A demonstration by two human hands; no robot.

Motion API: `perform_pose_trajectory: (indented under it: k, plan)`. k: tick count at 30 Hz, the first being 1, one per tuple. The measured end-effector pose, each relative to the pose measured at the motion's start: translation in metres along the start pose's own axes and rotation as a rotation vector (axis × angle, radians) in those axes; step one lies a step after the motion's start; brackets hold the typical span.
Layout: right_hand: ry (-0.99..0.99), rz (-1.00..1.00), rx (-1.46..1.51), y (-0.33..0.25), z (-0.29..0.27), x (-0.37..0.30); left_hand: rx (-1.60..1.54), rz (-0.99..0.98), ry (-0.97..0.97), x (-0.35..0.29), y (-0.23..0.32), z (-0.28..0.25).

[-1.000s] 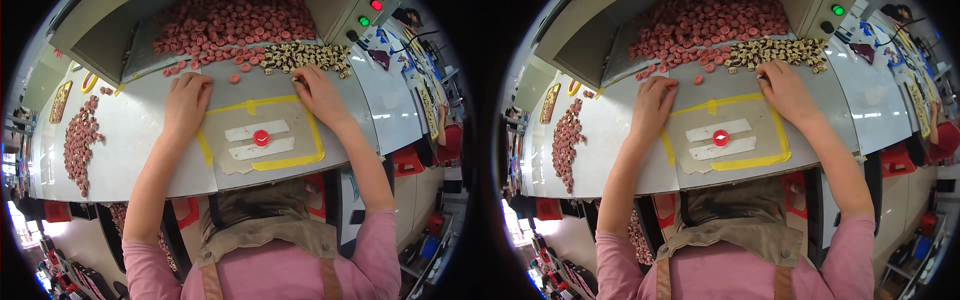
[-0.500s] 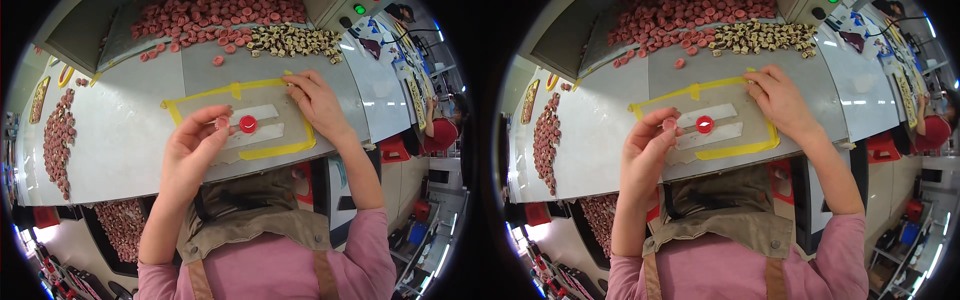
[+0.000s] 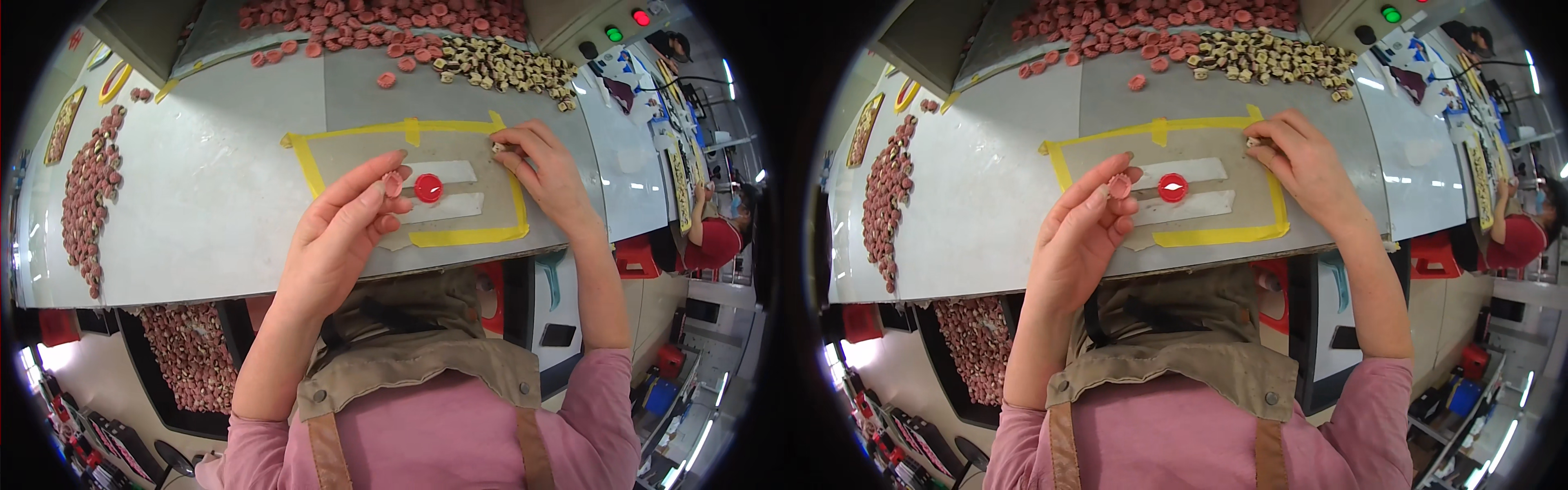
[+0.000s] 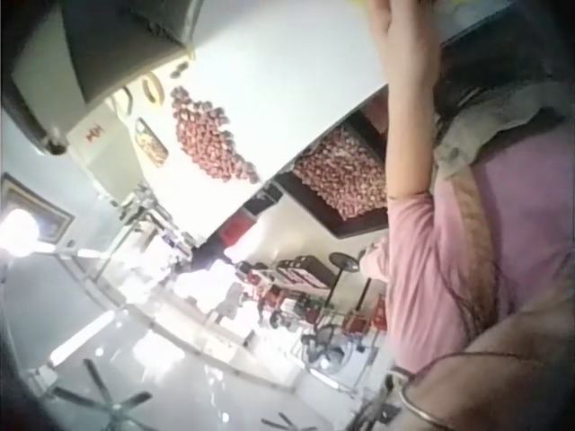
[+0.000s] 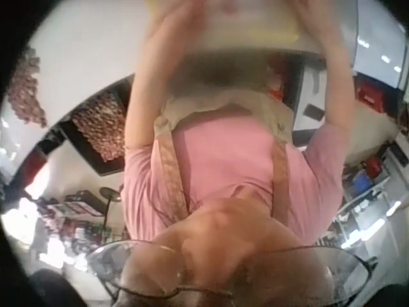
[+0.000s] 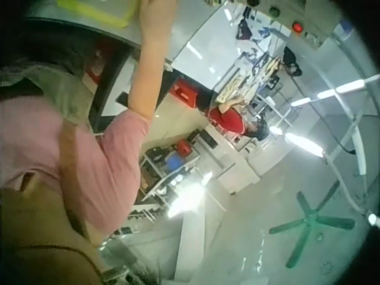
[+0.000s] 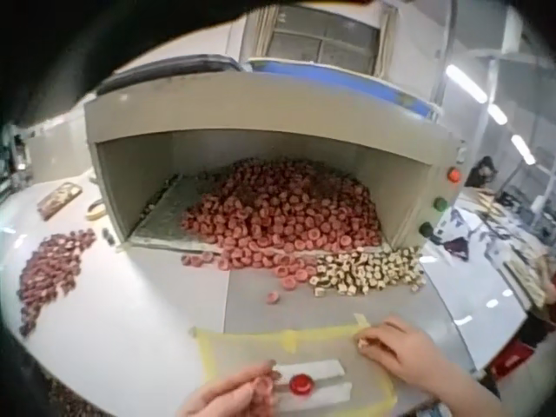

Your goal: The person assembles miniature figurine pieces by picking up head and hair components, dipping the heads into glue, pressing the parts together by hand, and refilling the glue dispenser from a squeeze bottle.

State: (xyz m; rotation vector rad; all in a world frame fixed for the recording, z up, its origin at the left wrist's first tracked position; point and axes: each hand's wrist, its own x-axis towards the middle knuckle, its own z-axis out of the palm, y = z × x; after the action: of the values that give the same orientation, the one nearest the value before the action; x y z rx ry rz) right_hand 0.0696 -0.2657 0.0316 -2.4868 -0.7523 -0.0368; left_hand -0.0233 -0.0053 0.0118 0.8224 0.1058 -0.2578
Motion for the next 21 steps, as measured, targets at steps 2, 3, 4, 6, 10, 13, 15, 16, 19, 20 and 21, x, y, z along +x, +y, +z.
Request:
perform_pose_trajectory:
  k: [2,3,4,6,10,13,15,16,19,20,21]
  plan:
    - [-0.014,0.016,0.011,0.000,-0.001,-0.003,-0.043,-0.016,-0.011,0.000,0.000,-0.001]
    - [-0.015,-0.017,-0.020,0.001,-0.001,-0.003,-0.046,-0.014,-0.007,0.000,0.000,-0.003]
    - [-0.015,-0.044,-0.055,0.001,-0.003,-0.005,-0.039,-0.020,-0.025,0.001,-0.001,-0.004]
    - [-0.017,-0.068,-0.061,0.002,-0.003,-0.004,-0.038,-0.029,-0.051,0.000,-0.001,-0.005]
    - [-0.066,-0.056,-0.034,0.003,-0.006,0.000,-0.067,0.013,-0.063,0.000,-0.004,-0.007]
    - [-0.054,-0.027,-0.026,0.002,-0.005,-0.004,0.001,0.027,-0.008,-0.002,-0.004,-0.002]
    - [-0.050,-0.010,-0.018,0.000,-0.005,-0.006,0.117,0.054,0.046,-0.004,-0.003,0.005]
    - [-0.046,0.011,-0.003,0.000,-0.005,-0.007,0.116,0.053,0.047,-0.004,-0.003,0.004]
    - [-0.063,0.029,-0.005,-0.002,-0.005,-0.007,0.095,0.058,0.012,-0.004,-0.005,-0.001]
    - [-0.065,0.025,-0.004,-0.008,-0.005,-0.007,0.038,0.073,-0.007,-0.004,-0.006,-0.003]
    - [-0.049,-0.006,0.041,-0.017,-0.005,-0.006,-0.018,0.087,-0.025,-0.004,-0.006,-0.004]
